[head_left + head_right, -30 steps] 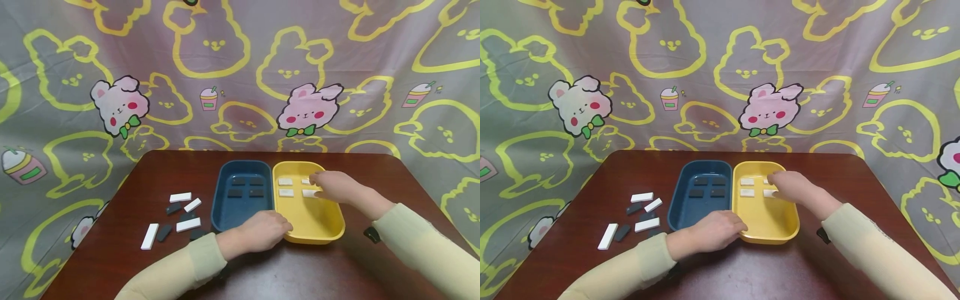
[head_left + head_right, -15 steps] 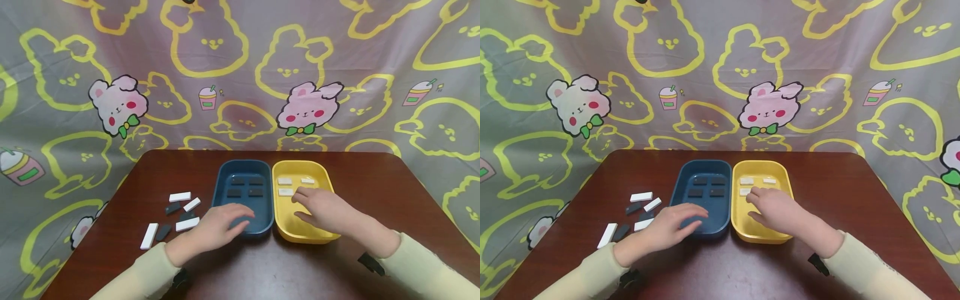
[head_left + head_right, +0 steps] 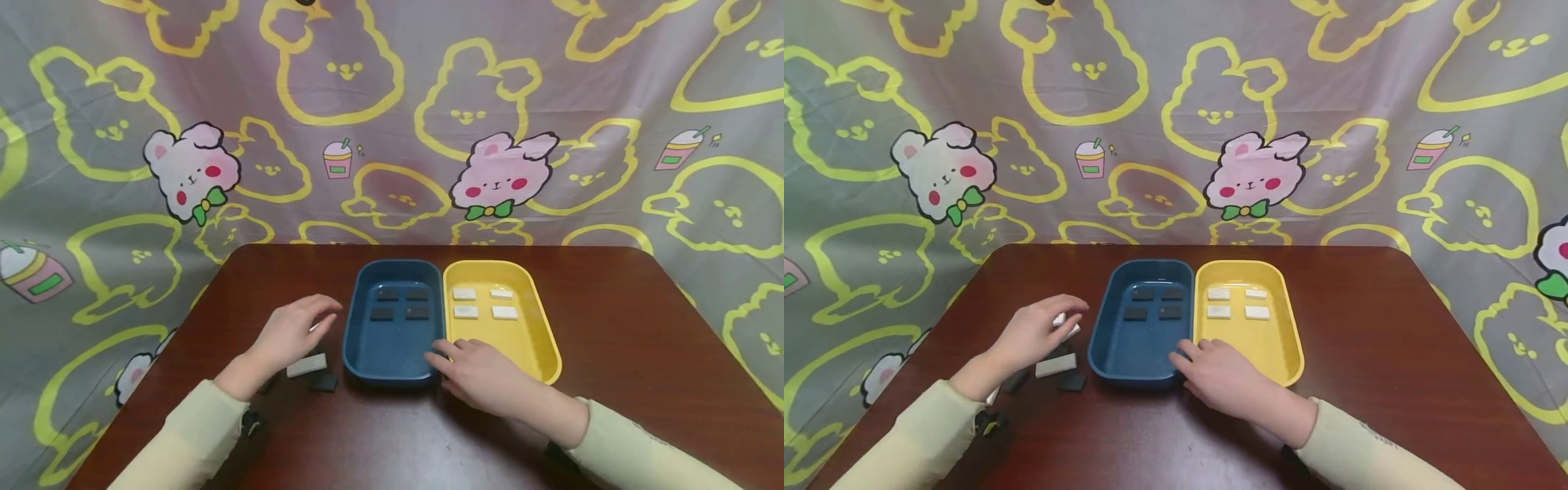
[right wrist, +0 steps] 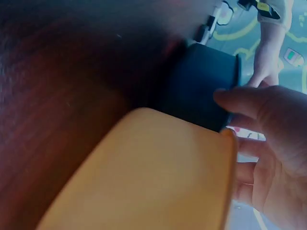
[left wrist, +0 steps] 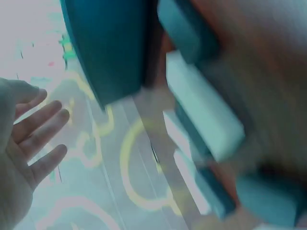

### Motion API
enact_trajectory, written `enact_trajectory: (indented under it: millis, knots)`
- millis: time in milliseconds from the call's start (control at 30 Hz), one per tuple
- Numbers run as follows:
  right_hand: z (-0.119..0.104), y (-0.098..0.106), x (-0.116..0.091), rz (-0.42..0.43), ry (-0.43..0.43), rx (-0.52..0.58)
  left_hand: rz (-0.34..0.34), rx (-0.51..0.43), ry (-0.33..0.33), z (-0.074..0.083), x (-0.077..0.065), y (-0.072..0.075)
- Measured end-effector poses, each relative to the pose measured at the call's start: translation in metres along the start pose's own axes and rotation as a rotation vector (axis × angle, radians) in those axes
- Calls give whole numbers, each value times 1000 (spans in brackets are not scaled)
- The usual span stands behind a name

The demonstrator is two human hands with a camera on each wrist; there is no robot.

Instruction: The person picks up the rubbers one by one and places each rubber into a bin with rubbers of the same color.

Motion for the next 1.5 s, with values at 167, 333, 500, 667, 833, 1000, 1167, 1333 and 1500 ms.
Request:
enact_trajectory:
  millis: [167,333,500,667,833,1000,1167,1333,1500]
  knots:
    - [-2,-10,6,0,16,-93,-133,70,168,-44,-4,-1]
    - [0,-19,9,-46,-2,-98,-268,137,241,-70,-15,-7]
    - [0,-21,8,-36,-10,-79,-338,218,267,-91,-27,-13]
    - [1,-23,7,-29,-19,-53,-372,229,291,-102,-35,-18]
    - [1,-23,6,-22,-20,-45,-392,217,311,-107,-40,-22]
    - [3,-25,5,-15,-39,-9,-413,215,333,-109,-43,-28]
    - [5,-26,4,5,-60,43,-410,223,333,-110,-40,-31]
    - [5,-29,4,-18,-55,35,-421,266,343,-116,-40,-36]
    - [3,-29,5,-22,-43,27,-452,260,375,-122,-41,-41]
Point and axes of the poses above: each hand's wrist, its own x-axis towards the middle knuckle, its own y-axis out of the back of the hand, z = x × y, the point moved 10 cm from there along x, towards the middle knuckle, and after that the axes turned 4 degrees about y, right-handed, at the moved point
